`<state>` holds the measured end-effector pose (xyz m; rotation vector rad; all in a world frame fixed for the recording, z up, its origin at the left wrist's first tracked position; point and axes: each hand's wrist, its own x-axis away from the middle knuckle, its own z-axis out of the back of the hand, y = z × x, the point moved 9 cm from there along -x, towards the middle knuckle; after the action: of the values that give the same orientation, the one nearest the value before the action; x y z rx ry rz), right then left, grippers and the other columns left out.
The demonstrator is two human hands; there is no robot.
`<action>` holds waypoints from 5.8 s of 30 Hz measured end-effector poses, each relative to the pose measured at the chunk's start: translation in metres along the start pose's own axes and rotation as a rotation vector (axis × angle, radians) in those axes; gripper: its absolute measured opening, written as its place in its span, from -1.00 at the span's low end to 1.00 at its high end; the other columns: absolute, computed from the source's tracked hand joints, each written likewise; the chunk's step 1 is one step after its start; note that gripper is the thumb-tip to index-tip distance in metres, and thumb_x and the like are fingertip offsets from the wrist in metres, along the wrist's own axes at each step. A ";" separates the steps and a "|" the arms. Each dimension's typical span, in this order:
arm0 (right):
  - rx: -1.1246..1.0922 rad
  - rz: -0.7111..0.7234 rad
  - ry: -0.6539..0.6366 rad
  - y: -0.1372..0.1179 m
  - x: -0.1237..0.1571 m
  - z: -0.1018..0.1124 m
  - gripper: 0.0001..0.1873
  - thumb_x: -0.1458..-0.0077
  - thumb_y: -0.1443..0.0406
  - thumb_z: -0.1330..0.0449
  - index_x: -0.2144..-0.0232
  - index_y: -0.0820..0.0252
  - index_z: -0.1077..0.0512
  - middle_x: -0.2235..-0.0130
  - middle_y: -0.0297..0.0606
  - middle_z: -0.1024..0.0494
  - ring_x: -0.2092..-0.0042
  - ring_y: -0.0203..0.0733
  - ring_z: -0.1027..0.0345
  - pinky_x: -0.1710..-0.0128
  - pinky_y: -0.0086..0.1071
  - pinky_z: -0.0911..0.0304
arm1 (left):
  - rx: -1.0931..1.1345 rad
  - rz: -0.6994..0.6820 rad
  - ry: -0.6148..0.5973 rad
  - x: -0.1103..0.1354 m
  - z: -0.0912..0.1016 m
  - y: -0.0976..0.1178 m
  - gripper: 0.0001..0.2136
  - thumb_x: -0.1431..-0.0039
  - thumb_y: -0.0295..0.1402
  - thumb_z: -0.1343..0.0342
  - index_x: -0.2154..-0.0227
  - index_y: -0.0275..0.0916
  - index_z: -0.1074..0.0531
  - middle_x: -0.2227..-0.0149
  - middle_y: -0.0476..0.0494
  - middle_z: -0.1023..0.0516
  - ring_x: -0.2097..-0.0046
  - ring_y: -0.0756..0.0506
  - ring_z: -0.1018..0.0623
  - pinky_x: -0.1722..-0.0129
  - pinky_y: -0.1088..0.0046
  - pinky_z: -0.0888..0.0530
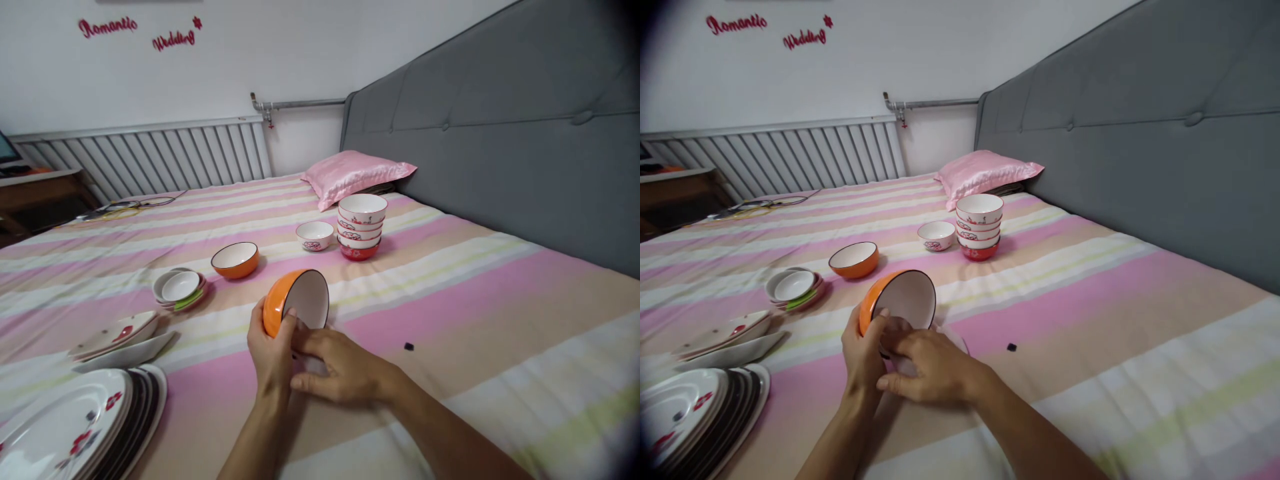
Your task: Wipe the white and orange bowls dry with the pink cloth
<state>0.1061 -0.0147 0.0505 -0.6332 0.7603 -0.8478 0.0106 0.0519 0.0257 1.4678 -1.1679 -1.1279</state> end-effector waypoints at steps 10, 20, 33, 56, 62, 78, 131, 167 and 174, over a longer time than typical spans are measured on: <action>0.483 -0.094 0.077 0.028 0.002 -0.002 -0.17 -0.04 0.18 -0.20 -0.29 0.17 0.06 -0.34 -0.11 0.06 -0.36 -0.03 0.32 -0.31 0.00 0.28 | -0.204 -0.169 -0.027 0.000 -0.003 0.016 -0.54 0.13 -0.24 -0.27 0.10 -0.23 -0.41 0.15 -0.14 -0.50 0.12 -0.16 -0.46 0.11 0.38 -0.35; 0.591 -0.163 0.167 0.040 -0.001 0.004 -0.19 -0.08 0.21 -0.16 -0.29 0.31 0.07 -0.35 -0.04 0.13 -0.37 -0.03 0.45 -0.33 -0.01 0.39 | -0.170 -0.185 -0.095 0.002 -0.009 0.015 -0.56 0.05 -0.20 -0.23 0.09 -0.25 -0.38 0.12 -0.17 -0.48 0.10 -0.17 -0.45 0.09 0.39 -0.35; 0.165 -0.018 -0.073 0.009 -0.003 -0.013 -0.09 -0.02 0.26 -0.24 -0.30 0.14 0.13 -0.36 -0.19 0.13 -0.36 -0.12 0.31 -0.33 -0.15 0.25 | -0.094 -0.127 -0.037 -0.001 -0.002 0.009 -0.57 0.07 -0.22 -0.23 0.10 -0.28 -0.40 0.22 -0.12 -0.50 0.21 -0.12 -0.48 0.19 0.38 -0.40; 0.639 -0.188 0.139 0.039 0.001 -0.002 -0.26 -0.09 0.27 -0.08 -0.27 0.29 0.05 -0.34 -0.09 0.04 -0.36 -0.07 0.37 -0.32 0.02 0.48 | -0.119 -0.133 -0.089 -0.001 -0.009 0.008 -0.54 0.06 -0.19 -0.25 0.08 -0.27 -0.40 0.13 -0.18 -0.51 0.12 -0.15 -0.47 0.11 0.35 -0.37; 0.627 -0.214 0.154 0.044 0.001 -0.001 -0.22 -0.07 0.28 -0.09 -0.28 0.34 0.08 -0.35 -0.06 0.12 -0.37 -0.06 0.45 -0.32 0.01 0.48 | -0.128 -0.155 -0.089 0.000 -0.008 0.010 -0.53 0.07 -0.18 -0.25 0.08 -0.27 -0.40 0.13 -0.17 -0.51 0.13 -0.14 -0.46 0.11 0.36 -0.37; -0.216 0.042 -0.069 -0.004 0.000 -0.005 -0.04 0.11 0.44 -0.31 -0.27 0.00 0.03 -0.29 -0.24 -0.13 -0.27 -0.13 -0.04 -0.23 -0.21 -0.04 | -0.106 -0.131 -0.040 0.000 -0.003 0.011 -0.58 0.08 -0.20 -0.23 0.14 -0.27 -0.42 0.22 -0.12 -0.50 0.21 -0.14 -0.48 0.20 0.38 -0.40; -0.030 -0.046 -0.078 -0.001 0.001 -0.010 -0.02 0.12 0.45 -0.25 -0.29 0.03 0.10 -0.32 -0.21 -0.02 -0.29 -0.06 0.03 -0.23 -0.17 -0.02 | -0.138 -0.139 -0.087 0.002 -0.009 0.013 -0.56 0.09 -0.18 -0.23 0.13 -0.29 -0.43 0.19 -0.17 -0.51 0.19 -0.16 -0.49 0.16 0.34 -0.40; -1.694 -0.511 0.472 0.074 0.013 0.019 -0.63 0.00 0.38 0.06 0.13 0.31 -0.35 0.40 -0.23 -0.57 0.38 -0.23 -0.48 0.19 -0.33 -0.36 | -0.645 -0.401 -0.134 0.006 -0.022 0.030 -0.20 0.27 0.01 -0.29 -0.05 -0.34 -0.27 -0.02 -0.37 -0.42 -0.03 -0.32 -0.43 -0.03 0.12 -0.36; -1.507 -0.197 0.389 0.043 0.009 0.030 -0.51 -0.12 0.09 0.09 0.01 0.23 -0.33 0.11 -0.12 -0.53 0.02 -0.04 -0.38 -0.06 -0.09 -0.19 | -0.550 -0.307 -0.193 0.004 -0.024 0.022 -0.13 0.32 0.02 -0.31 -0.07 -0.35 -0.24 -0.04 -0.37 -0.41 -0.04 -0.32 -0.42 -0.02 0.14 -0.37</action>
<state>0.1521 0.0054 0.0327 -1.9185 1.7044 -0.4355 0.0309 0.0479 0.0510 1.1416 -0.6789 -1.6753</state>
